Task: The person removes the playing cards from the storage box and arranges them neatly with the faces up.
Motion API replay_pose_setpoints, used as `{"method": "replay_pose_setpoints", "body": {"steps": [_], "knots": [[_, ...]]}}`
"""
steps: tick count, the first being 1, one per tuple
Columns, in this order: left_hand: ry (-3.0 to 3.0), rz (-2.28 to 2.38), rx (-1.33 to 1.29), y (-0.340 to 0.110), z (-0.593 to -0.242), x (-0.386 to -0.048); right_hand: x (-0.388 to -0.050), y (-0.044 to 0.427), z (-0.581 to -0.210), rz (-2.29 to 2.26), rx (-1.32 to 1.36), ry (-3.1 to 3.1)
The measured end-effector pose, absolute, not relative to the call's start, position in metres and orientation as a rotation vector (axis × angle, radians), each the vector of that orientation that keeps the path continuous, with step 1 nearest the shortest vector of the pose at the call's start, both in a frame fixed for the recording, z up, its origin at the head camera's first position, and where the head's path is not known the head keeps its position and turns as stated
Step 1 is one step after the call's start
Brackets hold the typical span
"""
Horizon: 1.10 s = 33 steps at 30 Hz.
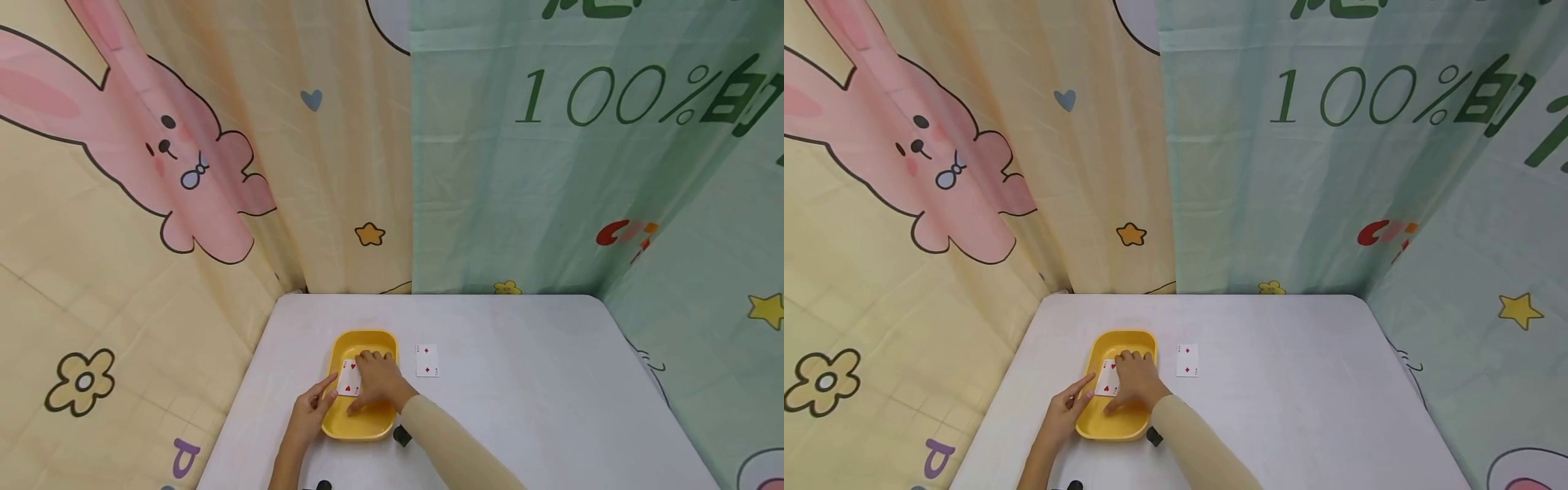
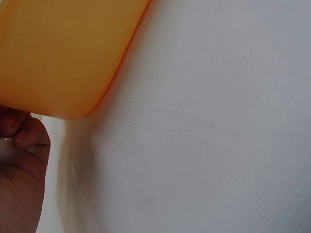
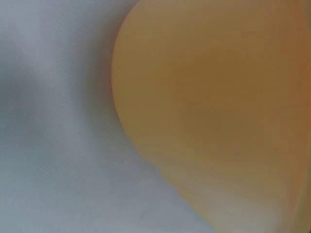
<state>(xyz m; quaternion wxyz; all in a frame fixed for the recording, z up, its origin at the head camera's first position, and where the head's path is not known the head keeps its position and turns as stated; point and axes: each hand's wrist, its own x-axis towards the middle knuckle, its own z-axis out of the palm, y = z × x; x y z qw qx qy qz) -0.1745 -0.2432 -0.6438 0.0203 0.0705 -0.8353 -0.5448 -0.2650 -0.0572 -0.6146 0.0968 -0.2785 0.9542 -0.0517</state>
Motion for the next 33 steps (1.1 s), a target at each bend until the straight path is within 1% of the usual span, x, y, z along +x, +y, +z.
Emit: {"method": "replay_pose_setpoints", "body": {"steps": [4,17,33], "knots": [[-2.581,-1.694,0.204,-0.2432,-0.6446,-0.1747,-0.2653,-0.0604,-0.62,-0.107,-0.814,2.839],[-2.562,-1.67,0.155,-0.2447,-0.6457,-0.1762,-0.2696,-0.0646,-0.6172,-0.164,-0.76,2.857],[-2.555,-1.677,0.166,-0.2446,-0.6462,-0.1735,-0.2689,-0.0641,-0.6166,-0.235,-0.735,2.826]]}}
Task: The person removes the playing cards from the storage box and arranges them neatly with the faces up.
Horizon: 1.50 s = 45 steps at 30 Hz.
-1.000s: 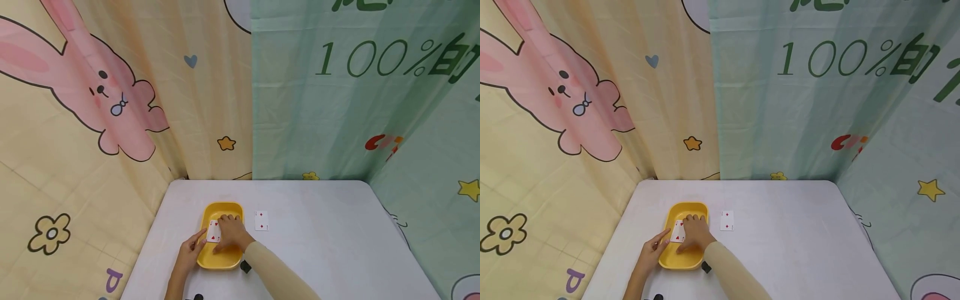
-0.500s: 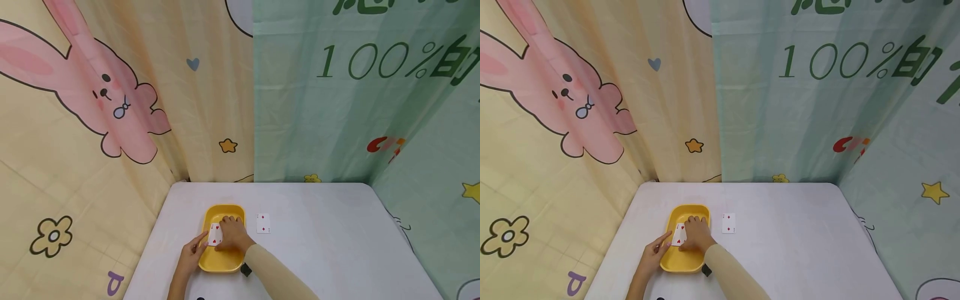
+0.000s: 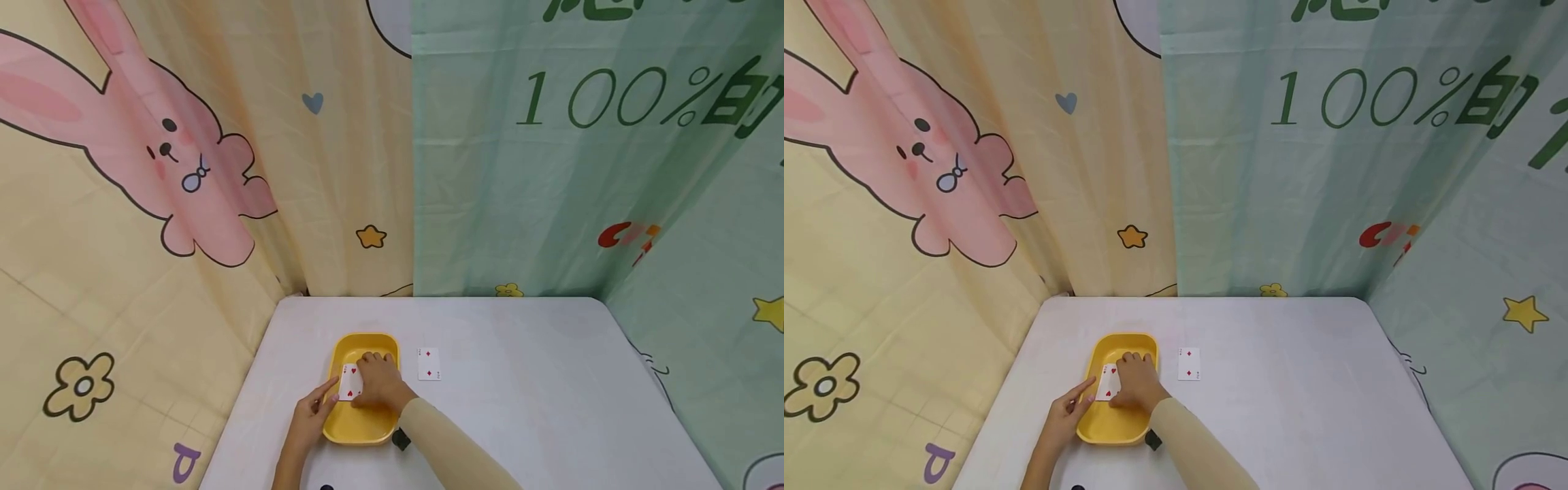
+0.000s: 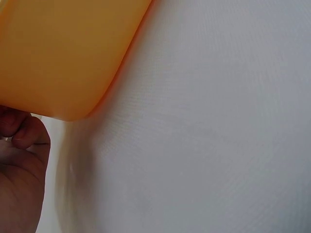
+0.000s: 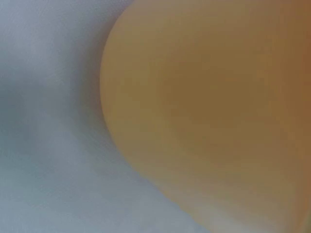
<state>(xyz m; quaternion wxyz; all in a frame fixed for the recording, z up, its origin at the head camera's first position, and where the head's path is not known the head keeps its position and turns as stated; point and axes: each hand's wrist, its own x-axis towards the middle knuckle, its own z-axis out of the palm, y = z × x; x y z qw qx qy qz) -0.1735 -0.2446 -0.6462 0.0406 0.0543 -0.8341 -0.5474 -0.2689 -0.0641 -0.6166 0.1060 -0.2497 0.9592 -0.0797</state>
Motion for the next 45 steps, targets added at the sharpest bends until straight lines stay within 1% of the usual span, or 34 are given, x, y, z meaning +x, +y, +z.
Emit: {"method": "replay_pose_setpoints", "body": {"steps": [6,12,25,33,45], "knots": [[-2.562,-1.689,0.195,-0.243,-0.647,-0.172,-0.269,-0.062,-0.616,-0.279,-0.756,2.835],[-2.577,-1.655,0.23,-0.244,-0.646,-0.171,-0.268,-0.056,-0.606,-0.346,-0.808,2.848],[-2.571,-1.635,0.226,-0.244,-0.649,-0.172,-0.276,-0.02,-0.581,-0.369,-0.852,2.948],[-2.585,-1.686,0.275,-0.243,-0.647,-0.173,-0.287,0.016,-0.568,-0.463,-0.781,2.942],[-2.625,-1.608,0.277,-0.242,-0.647,-0.175,-0.301,0.084,-0.571,-0.543,-0.638,3.015]]}}
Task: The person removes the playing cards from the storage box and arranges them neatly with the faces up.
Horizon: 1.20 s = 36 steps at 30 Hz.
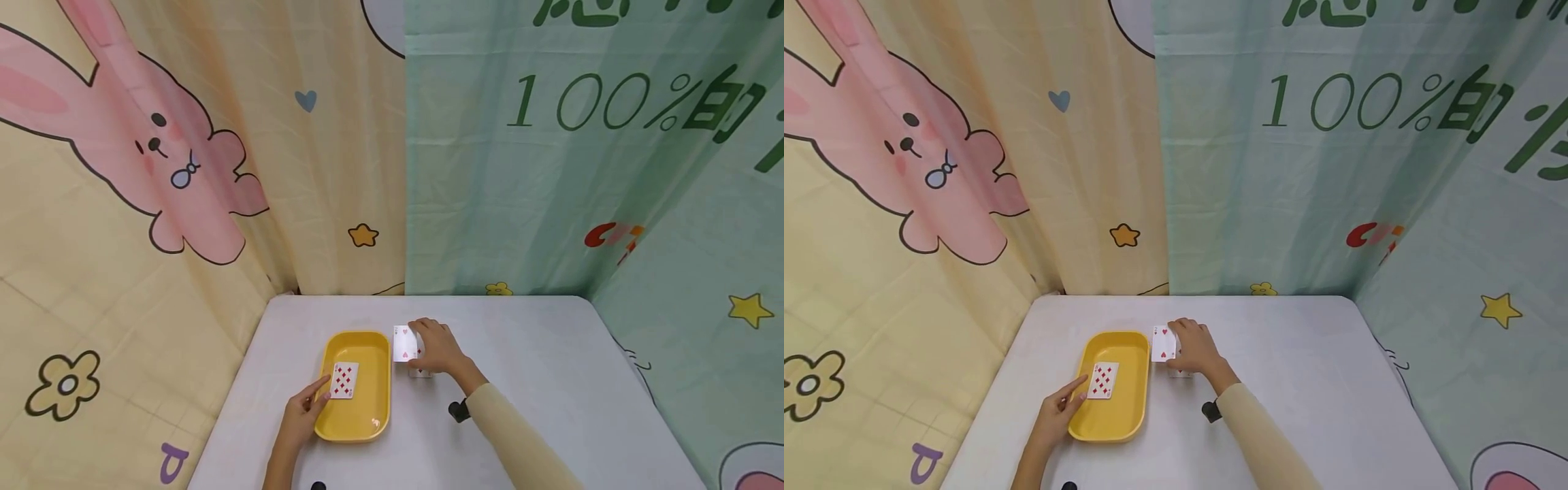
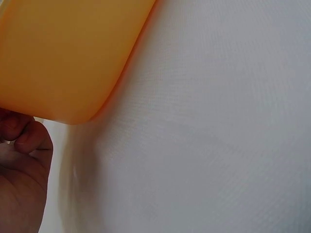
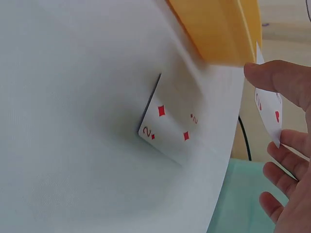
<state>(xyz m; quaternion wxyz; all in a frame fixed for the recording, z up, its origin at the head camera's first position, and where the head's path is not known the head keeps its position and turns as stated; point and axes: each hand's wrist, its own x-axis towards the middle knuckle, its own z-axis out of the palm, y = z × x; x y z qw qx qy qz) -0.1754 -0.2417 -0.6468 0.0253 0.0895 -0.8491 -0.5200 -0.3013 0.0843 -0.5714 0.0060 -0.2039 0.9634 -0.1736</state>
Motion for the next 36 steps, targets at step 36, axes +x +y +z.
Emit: {"method": "replay_pose_setpoints", "body": {"steps": [36], "knots": [[-2.579,-1.678,0.307,-0.24,-0.645,-0.174,-0.299,0.164,-0.624,-0.529,-0.356,2.928]]}}
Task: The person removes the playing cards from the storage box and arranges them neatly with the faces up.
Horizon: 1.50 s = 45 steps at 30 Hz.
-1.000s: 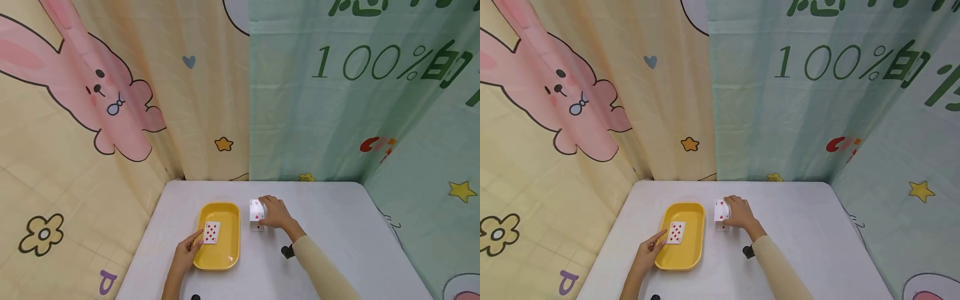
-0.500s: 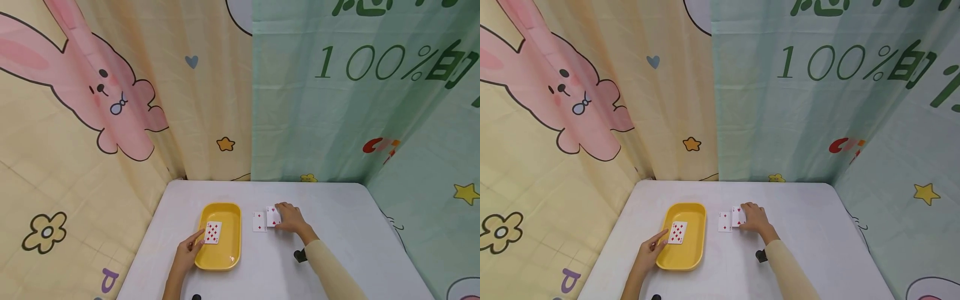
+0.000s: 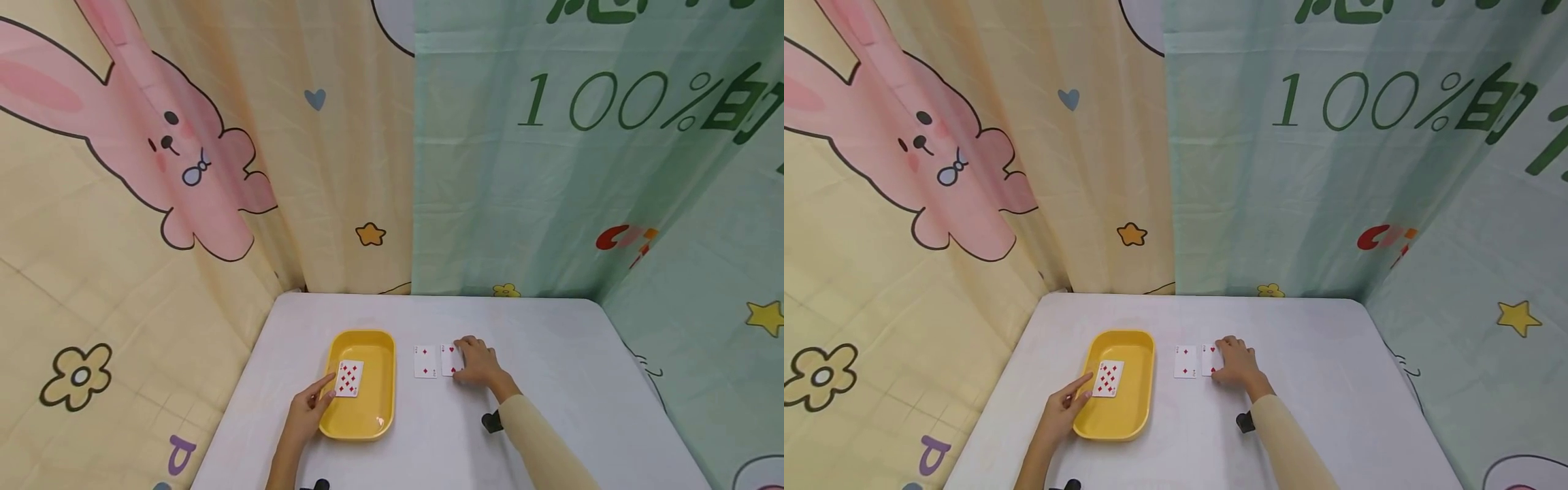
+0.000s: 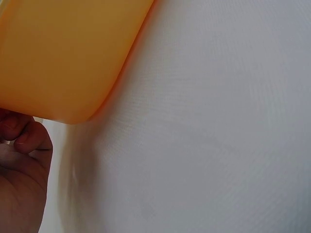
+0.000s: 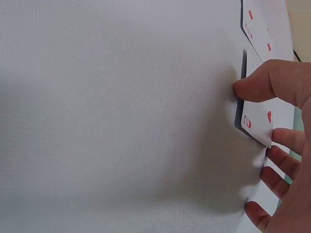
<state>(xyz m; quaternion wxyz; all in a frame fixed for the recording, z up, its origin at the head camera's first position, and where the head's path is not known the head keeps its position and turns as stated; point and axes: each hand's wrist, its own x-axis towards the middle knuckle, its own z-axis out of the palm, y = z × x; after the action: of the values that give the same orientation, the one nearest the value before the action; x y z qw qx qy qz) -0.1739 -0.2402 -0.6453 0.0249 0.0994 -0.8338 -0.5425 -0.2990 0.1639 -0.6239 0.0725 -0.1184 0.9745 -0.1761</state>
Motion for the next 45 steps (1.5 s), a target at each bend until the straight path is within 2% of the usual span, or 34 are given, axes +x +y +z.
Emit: {"method": "replay_pose_setpoints", "body": {"steps": [31,45], "knots": [[-2.579,-1.688,0.316,-0.24,-0.644,-0.176,-0.299,0.166,-0.622,-0.596,-0.317,2.931],[-2.59,-1.7,0.296,-0.242,-0.644,-0.175,-0.292,0.143,-0.591,-0.766,-0.398,2.989]]}}
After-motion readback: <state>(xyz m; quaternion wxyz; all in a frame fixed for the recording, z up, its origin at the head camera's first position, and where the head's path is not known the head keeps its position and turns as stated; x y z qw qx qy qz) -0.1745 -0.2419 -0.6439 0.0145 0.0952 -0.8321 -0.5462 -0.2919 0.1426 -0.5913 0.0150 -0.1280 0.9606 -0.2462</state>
